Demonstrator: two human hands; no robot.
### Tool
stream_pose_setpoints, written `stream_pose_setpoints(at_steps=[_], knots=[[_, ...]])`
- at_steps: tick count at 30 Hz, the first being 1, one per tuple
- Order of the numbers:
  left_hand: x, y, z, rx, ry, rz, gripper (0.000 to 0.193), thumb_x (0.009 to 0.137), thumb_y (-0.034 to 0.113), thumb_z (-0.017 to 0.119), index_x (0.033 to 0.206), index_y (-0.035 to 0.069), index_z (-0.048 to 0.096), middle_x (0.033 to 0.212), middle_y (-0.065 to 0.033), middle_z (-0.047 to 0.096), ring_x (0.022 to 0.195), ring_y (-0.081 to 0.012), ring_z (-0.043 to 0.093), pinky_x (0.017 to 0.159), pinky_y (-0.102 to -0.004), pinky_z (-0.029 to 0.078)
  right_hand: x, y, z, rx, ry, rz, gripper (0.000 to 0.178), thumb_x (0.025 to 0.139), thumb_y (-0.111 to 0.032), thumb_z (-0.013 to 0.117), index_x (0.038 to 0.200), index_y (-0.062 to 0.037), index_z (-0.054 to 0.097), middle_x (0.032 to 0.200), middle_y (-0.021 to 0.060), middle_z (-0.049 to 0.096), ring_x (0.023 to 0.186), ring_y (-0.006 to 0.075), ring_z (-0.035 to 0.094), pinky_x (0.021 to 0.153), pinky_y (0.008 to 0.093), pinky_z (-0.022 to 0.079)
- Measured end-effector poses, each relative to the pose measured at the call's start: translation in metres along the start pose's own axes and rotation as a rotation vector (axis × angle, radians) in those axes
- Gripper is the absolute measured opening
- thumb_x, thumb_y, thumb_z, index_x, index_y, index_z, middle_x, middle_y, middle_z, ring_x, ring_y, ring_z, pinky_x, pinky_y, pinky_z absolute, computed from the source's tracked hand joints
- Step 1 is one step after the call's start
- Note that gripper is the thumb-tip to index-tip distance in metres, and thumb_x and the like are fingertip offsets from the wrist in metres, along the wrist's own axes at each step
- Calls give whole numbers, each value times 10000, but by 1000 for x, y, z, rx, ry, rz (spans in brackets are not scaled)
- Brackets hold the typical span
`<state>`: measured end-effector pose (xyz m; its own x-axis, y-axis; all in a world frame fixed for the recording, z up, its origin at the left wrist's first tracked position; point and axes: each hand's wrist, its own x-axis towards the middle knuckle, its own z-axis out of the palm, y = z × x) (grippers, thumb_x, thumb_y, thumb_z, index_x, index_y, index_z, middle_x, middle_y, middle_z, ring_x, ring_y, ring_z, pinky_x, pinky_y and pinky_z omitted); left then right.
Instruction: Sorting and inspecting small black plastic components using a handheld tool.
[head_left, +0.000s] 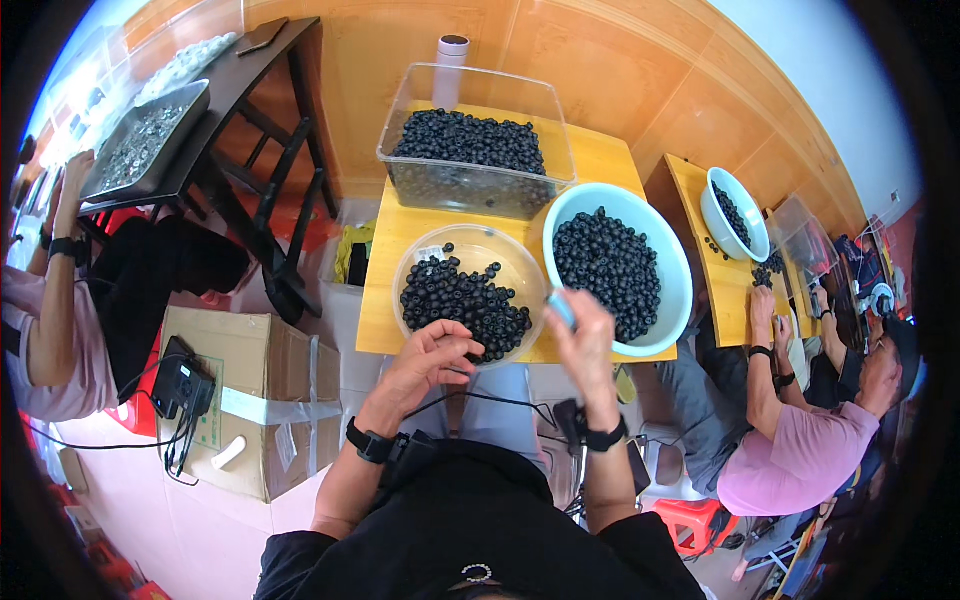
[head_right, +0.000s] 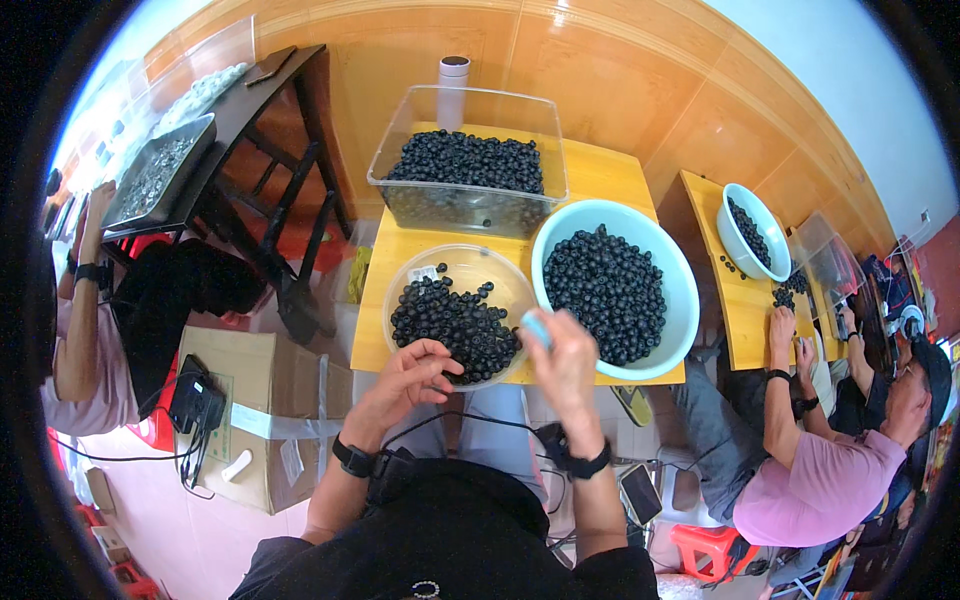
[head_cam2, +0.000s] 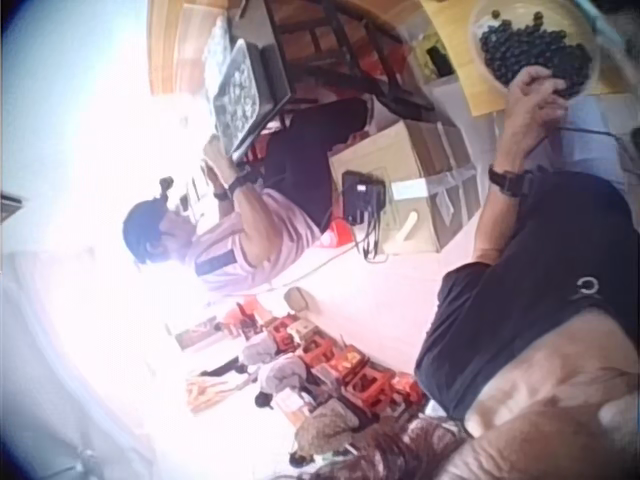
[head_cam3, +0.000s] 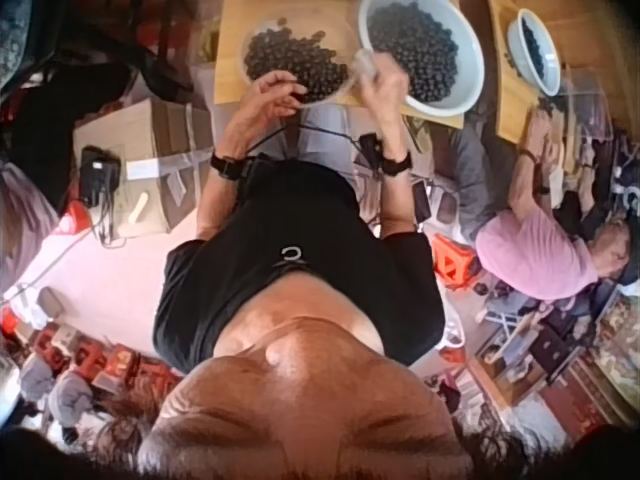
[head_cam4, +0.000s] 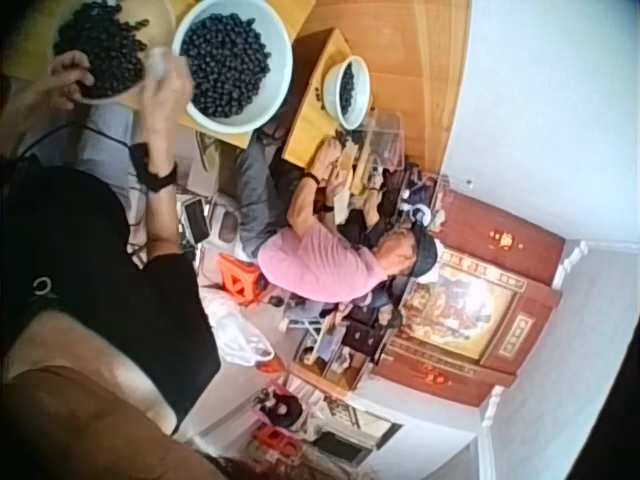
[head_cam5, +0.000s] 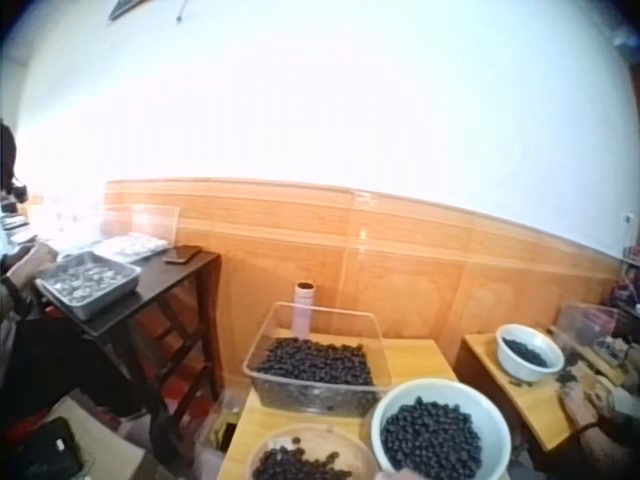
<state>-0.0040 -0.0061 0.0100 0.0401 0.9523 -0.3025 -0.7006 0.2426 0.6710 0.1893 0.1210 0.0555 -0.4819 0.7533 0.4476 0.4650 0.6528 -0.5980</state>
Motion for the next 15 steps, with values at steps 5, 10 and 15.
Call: stream_pose_setpoints(at_steps=[5, 10, 15], knots=[[-2, -1, -17, 22, 65, 93, 138, 870, 154, 612, 985, 99, 559, 955, -78, 648, 770, -103, 624, 678, -245, 542, 29, 25, -9, -117, 97, 102, 262, 771, -35, 640, 1031, -18, 616, 859, 170, 612, 776, 344, 609, 666, 387, 466], [-3, -1, -19, 46, 131, 84, 113, 878, 137, 600, 972, 81, 570, 932, -78, 646, 752, -99, 626, 665, -234, 543, 5, 11, 5, -50, 57, 117, 193, 776, -21, 627, 969, -15, 640, 821, 169, 618, 751, 349, 612, 650, 384, 471], [7, -2, -12, 125, 124, 127, 118, 876, 116, 602, 978, 59, 582, 896, -65, 642, 725, -93, 619, 656, -225, 535, -18, 11, 16, -6, 25, 159, 168, 779, -30, 624, 944, -6, 645, 809, 170, 616, 741, 354, 609, 642, 396, 467]])
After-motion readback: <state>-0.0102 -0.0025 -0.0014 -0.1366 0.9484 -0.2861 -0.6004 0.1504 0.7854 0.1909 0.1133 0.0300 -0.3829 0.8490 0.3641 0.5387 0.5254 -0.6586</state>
